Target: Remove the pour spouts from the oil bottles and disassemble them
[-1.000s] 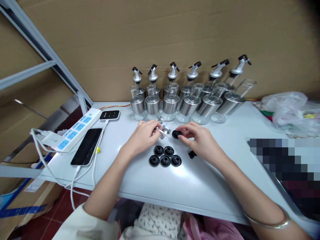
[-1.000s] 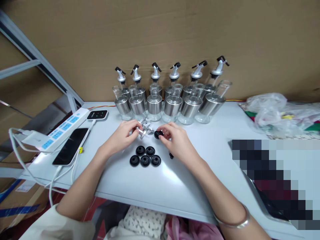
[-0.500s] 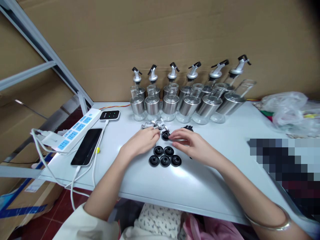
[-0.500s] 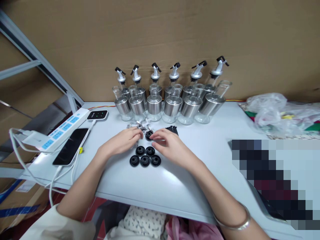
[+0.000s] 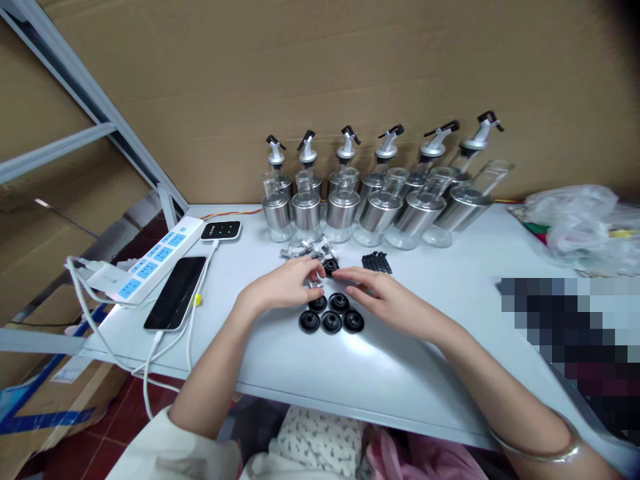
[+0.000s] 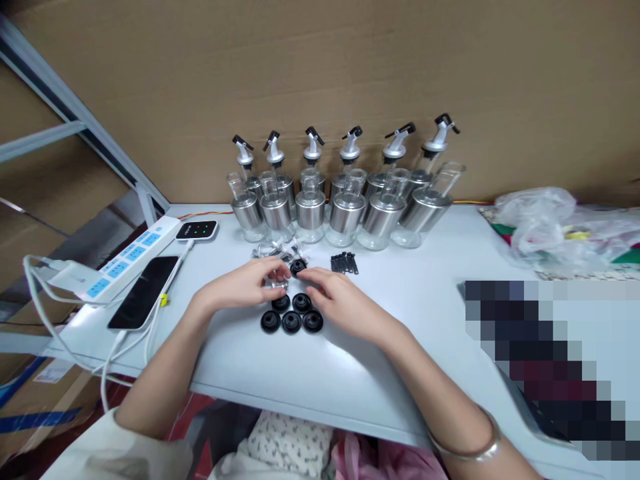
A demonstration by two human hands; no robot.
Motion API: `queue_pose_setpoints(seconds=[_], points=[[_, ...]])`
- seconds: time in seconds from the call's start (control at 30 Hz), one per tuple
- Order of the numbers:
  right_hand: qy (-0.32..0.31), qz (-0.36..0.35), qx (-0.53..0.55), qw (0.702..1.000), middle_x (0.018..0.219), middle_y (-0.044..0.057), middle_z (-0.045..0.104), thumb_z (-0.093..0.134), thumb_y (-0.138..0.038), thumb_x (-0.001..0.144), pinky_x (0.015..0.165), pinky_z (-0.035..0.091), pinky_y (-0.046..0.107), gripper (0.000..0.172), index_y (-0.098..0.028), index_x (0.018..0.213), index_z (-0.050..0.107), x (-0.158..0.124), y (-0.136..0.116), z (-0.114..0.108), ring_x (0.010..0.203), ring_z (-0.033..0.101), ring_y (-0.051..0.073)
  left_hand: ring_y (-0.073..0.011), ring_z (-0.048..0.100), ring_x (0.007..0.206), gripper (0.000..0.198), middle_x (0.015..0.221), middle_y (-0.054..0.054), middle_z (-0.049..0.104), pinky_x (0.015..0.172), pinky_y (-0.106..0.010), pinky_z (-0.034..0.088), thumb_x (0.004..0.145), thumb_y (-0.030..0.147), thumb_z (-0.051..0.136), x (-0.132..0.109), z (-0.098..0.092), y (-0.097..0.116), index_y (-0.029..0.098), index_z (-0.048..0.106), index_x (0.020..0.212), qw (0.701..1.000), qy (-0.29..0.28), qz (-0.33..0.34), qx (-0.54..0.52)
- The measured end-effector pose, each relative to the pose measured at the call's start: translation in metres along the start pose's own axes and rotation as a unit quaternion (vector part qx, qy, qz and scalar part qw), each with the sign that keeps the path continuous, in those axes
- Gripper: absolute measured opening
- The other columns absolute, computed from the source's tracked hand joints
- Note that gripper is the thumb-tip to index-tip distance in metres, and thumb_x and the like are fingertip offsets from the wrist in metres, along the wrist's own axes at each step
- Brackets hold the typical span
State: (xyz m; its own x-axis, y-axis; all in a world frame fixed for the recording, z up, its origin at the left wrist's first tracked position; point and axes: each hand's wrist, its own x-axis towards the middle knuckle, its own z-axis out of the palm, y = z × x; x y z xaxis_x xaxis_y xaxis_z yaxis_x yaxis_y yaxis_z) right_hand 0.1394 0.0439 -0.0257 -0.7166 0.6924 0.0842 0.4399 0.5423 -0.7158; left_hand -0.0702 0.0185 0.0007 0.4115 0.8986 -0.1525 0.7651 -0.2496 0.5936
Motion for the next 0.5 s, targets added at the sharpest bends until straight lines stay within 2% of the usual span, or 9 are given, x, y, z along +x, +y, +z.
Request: queue_pose_setpoints(seconds=[0.07, 0.13, 0.23, 0.37, 0.5], points=[[-0.006, 0.008, 0.0, 1.0, 0.124, 0.009, 0.06, 0.041, -0.022, 0.088, 0.097, 0.045, 0.04, 0.035, -0.019, 0.118, 0.059, 0.0, -0.001, -0.001, 0.112, 0.057, 0.021, -0.0181, 0.055, 0.09, 0.015, 0.096, -0.004, 0.059, 0.082, -0.032, 0.044, 0.082, 0.019, 0.052, 0.001, 0.0, -0.004, 0.017, 0.056, 0.096, 1.0, 0.024, 0.013, -0.004], [0.004, 0.013, -0.002, 1.0, 0.123, 0.01, 0.058, 0.04, -0.025, 0.089, 0.098, 0.045, 0.039, 0.034, -0.018, 0.118, 0.058, 0.0, -0.002, -0.002, 0.111, 0.057, 0.021, -0.0172, 0.054, 0.091, 0.013, 0.098, -0.004, 0.057, 0.083, -0.032, 0.045, 0.083, 0.019, 0.052, 0.003, 0.001, -0.008, 0.018, 0.055, 0.096, 0.997, 0.076, 0.02, 0.0], [0.016, 0.004, -0.014, 1.0, 0.132, 0.01, 0.049, 0.038, -0.026, 0.091, 0.102, 0.042, 0.04, 0.035, -0.021, 0.12, 0.056, -0.001, -0.002, -0.001, 0.118, 0.052, 0.021, -0.0169, 0.054, 0.091, 0.02, 0.102, -0.004, 0.053, 0.084, -0.032, 0.045, 0.081, 0.019, 0.058, 0.006, 0.004, -0.012, 0.019, 0.052, 0.1, 0.991, 0.131, 0.036, 0.019], [-0.014, -0.022, -0.043, 0.999, 0.145, 0.009, 0.035, 0.036, -0.021, 0.089, 0.108, 0.035, 0.043, 0.04, -0.021, 0.126, 0.052, -0.001, 0.002, 0.004, 0.131, 0.04, 0.023, -0.0205, 0.052, 0.1, 0.026, 0.103, -0.004, 0.052, 0.088, -0.036, 0.044, 0.078, 0.015, 0.062, 0.007, 0.005, -0.015, 0.019, 0.051, 0.101, 0.987, 0.128, 0.064, 0.073], [0.0, -0.038, -0.061, 0.997, 0.139, 0.01, 0.041, 0.035, -0.015, 0.088, 0.106, 0.037, 0.042, 0.04, -0.021, 0.124, 0.052, 0.0, 0.002, 0.006, 0.128, 0.042, 0.023, -0.0214, 0.05, 0.101, 0.025, 0.103, -0.004, 0.05, 0.088, -0.037, 0.043, 0.078, 0.011, 0.059, 0.006, 0.006, -0.018, 0.019, 0.051, 0.1, 0.985, 0.13, 0.064, 0.096]])
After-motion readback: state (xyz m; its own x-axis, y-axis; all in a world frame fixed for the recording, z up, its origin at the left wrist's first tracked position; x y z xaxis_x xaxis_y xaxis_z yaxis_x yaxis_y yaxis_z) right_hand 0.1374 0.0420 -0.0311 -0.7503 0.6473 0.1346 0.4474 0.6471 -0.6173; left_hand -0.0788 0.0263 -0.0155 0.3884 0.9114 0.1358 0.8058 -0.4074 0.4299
